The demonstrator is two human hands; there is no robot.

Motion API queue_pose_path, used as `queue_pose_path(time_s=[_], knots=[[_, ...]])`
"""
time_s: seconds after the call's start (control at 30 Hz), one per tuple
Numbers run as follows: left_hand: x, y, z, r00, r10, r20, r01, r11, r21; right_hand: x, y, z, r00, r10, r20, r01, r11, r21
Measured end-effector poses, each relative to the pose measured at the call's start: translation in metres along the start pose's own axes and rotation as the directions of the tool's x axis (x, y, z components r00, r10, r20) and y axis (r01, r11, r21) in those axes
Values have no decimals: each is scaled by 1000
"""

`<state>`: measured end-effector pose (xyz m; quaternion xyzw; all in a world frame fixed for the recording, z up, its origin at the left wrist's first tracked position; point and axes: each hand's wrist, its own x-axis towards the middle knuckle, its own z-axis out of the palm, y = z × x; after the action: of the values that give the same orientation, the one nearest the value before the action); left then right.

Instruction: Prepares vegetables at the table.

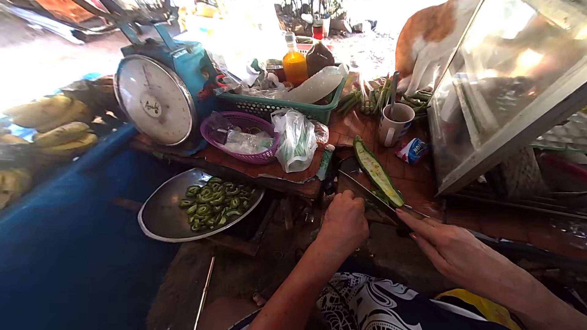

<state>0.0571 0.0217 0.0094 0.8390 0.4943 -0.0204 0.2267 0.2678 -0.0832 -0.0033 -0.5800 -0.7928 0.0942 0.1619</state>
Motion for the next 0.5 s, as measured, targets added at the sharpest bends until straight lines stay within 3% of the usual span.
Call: queue_pose_path(time_s=[0.23,0.37,0.5], knots=[[2,-2,-2,1000,-10,-30,9,999,-48,-7,-2,0,996,-59,-63,57,998,-33],[2,-1,-3,999,-4,-32,1,998,-68,-6,-12,-17,984,19,176,-34,996,82],[2,1,-4,1000,4,-8,-5,998,-70,-5,-12,-18,968,27,251,-63,989,135]])
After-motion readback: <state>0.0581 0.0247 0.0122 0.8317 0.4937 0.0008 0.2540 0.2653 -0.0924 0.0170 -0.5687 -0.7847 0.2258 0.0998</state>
